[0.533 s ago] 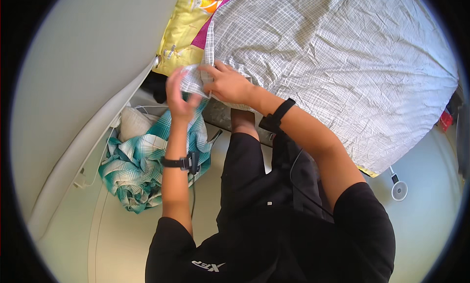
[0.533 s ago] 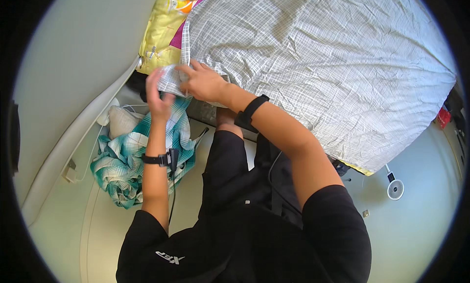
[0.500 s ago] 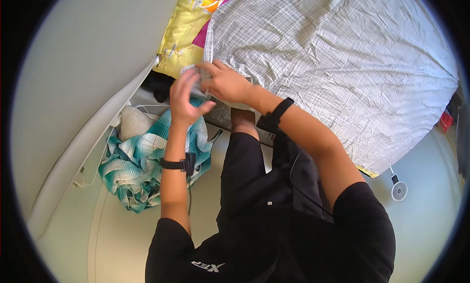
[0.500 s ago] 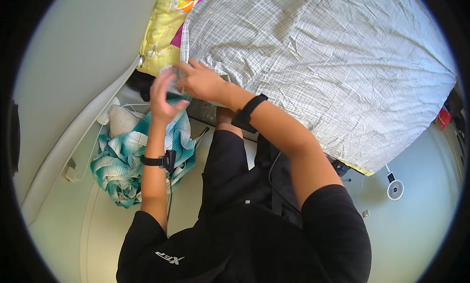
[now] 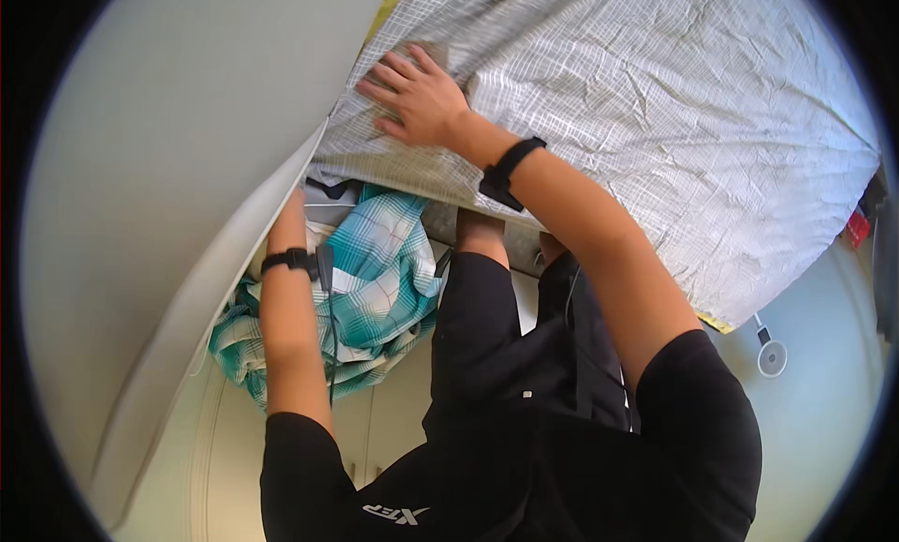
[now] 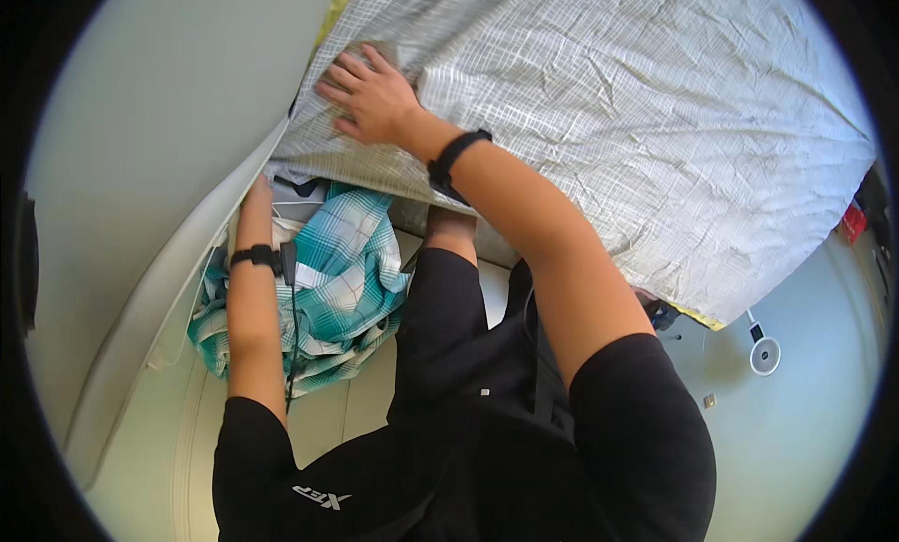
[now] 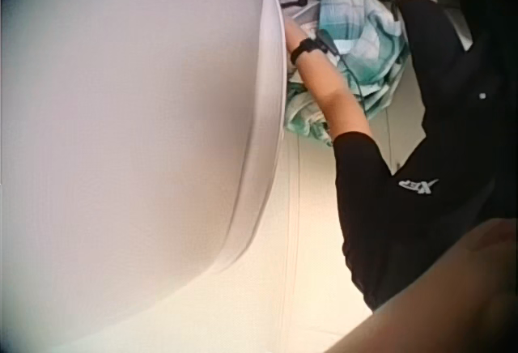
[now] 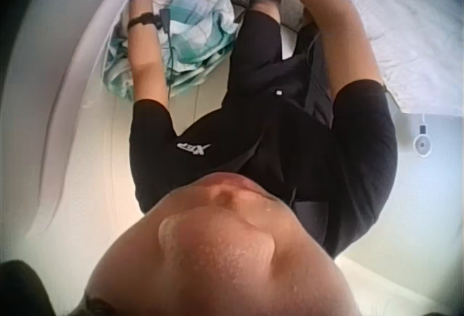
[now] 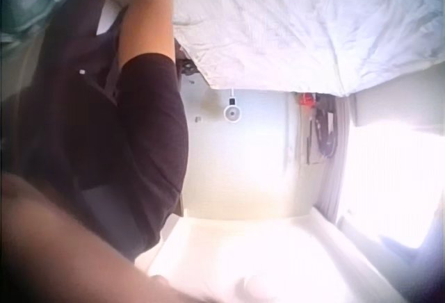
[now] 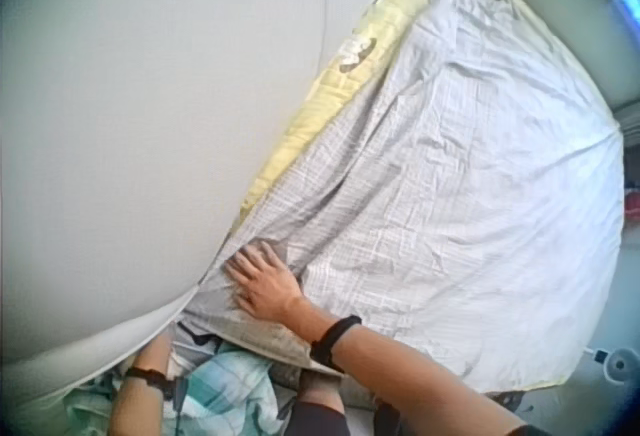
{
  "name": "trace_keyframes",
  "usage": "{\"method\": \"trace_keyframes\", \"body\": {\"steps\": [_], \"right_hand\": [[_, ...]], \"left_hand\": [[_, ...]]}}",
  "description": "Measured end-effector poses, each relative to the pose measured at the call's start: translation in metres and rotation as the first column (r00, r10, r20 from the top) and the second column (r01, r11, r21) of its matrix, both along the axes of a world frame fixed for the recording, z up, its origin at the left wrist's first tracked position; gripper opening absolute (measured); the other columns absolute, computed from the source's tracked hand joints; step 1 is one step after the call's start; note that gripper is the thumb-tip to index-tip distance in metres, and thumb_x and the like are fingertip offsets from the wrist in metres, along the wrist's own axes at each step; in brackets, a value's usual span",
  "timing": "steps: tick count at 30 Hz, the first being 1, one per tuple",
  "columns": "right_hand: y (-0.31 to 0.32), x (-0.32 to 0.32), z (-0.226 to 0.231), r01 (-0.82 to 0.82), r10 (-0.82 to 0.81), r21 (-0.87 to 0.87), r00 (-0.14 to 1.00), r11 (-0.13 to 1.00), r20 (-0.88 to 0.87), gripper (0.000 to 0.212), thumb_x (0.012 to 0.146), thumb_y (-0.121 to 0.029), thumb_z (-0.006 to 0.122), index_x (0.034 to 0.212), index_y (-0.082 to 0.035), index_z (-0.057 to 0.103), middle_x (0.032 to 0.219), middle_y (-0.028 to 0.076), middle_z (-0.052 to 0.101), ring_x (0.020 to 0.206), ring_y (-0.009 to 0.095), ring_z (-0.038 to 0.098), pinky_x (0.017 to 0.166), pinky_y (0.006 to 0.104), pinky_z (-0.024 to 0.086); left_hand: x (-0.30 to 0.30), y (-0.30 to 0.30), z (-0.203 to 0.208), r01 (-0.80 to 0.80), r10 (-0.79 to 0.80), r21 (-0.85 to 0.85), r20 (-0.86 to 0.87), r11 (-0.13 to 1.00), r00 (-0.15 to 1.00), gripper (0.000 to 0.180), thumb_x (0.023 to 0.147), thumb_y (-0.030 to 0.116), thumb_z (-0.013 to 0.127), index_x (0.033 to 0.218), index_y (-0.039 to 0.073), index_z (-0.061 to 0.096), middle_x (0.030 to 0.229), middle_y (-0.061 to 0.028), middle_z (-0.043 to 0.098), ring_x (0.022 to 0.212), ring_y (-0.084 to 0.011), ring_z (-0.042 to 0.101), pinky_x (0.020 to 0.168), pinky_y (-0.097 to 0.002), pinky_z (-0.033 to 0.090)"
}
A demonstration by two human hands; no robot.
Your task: The person removes a checkered blanket from a bed, spreads a grey duvet cover over the mattress, and tucks in the edges of the cover by hand.
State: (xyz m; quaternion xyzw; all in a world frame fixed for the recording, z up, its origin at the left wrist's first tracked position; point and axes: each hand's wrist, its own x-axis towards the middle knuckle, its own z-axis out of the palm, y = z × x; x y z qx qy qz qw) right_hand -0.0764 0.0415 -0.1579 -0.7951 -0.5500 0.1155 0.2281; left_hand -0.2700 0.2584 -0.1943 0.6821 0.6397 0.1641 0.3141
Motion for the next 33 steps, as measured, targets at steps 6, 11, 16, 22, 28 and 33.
{"method": "trace_keyframes", "body": {"steps": [6, 11, 16, 22, 28, 33], "right_hand": [[0.04, 0.001, -0.004, -0.076, 0.079, -0.033, 0.991, 0.997, 0.112, 0.046, 0.074, -0.044, 0.049, 0.107, -0.013, 0.058, 0.118, 0.006, 0.046, 0.117, 0.023, 0.036, 0.103, 0.0449, 0.018], [0.059, 0.002, 0.006, -0.078, 0.112, -0.251, 0.986, 0.965, 0.123, 0.049, 0.072, -0.045, 0.051, 0.107, -0.013, 0.059, 0.12, 0.006, 0.046, 0.117, 0.024, 0.036, 0.102, 0.0443, 0.02], [0.057, 0.0, 0.013, -0.124, 0.145, -0.367, 0.989, 0.922, 0.032, 0.053, 0.071, -0.047, 0.053, 0.111, -0.013, 0.057, 0.122, 0.006, 0.045, 0.117, 0.024, 0.035, 0.101, 0.0438, 0.022], [0.049, -0.004, -0.016, -0.084, 0.078, 0.033, 0.986, 0.996, 0.145, 0.048, 0.068, -0.041, 0.055, 0.1, -0.006, 0.061, 0.114, 0.006, 0.05, 0.115, 0.023, 0.038, 0.103, 0.0423, 0.022], [0.075, -0.002, 0.003, -0.268, 0.306, -0.456, 0.952, 0.849, 0.01, 0.082, 0.07, -0.047, 0.062, 0.135, -0.014, 0.025, 0.138, 0.012, 0.027, 0.127, 0.031, 0.024, 0.102, 0.0518, 0.013], [0.078, -0.001, -0.006, -0.069, 0.173, -0.397, 0.957, 0.915, 0.234, 0.047, 0.072, -0.043, 0.054, 0.111, -0.017, 0.058, 0.123, 0.005, 0.048, 0.118, 0.023, 0.038, 0.098, 0.0409, 0.024]], "left_hand": [[0.013, -0.013, -0.012, 0.251, -0.238, 0.108, -0.121, 0.962, 0.964, 0.041, 0.084, 0.025, 0.046, 0.104, -0.01, 0.052, 0.105, -0.0235, 0.056, 0.096, -0.0351, 0.054, 0.086, -0.0342, 0.04], [0.022, -0.081, 0.015, 0.541, -0.457, 0.358, -0.296, 0.761, 0.839, 0.042, 0.084, 0.026, 0.046, 0.107, -0.01, 0.051, 0.108, -0.024, 0.055, 0.099, -0.0352, 0.052, 0.088, -0.0335, 0.039], [0.031, -0.116, 0.009, 0.221, -0.19, -0.19, 0.169, 0.957, 0.967, 0.044, 0.087, 0.023, 0.042, 0.116, -0.01, 0.042, 0.12, -0.0279, 0.044, 0.11, -0.0388, 0.043, 0.096, -0.0378, 0.031], [0.068, -0.106, -0.017, -0.006, 0.053, -0.235, 0.193, 0.972, 0.98, 0.042, 0.084, 0.016, 0.035, 0.116, -0.01, 0.043, 0.125, -0.0284, 0.039, 0.113, -0.0395, 0.041, 0.097, -0.0389, 0.031], [0.101, -0.099, 0.011, -0.192, 0.337, -0.639, 0.111, 0.745, 0.935, 0.048, 0.088, 0.031, 0.031, 0.127, 0.003, 0.036, 0.127, -0.0131, 0.043, 0.11, -0.0247, 0.045, 0.091, -0.0369, 0.037], [0.091, -0.088, -0.02, -0.051, 0.455, -0.773, 0.317, 0.632, 0.832, 0.052, 0.089, 0.041, 0.03, 0.129, 0.009, 0.036, 0.129, -0.0056, 0.041, 0.115, -0.0201, 0.041, 0.095, -0.0347, 0.034]]}}
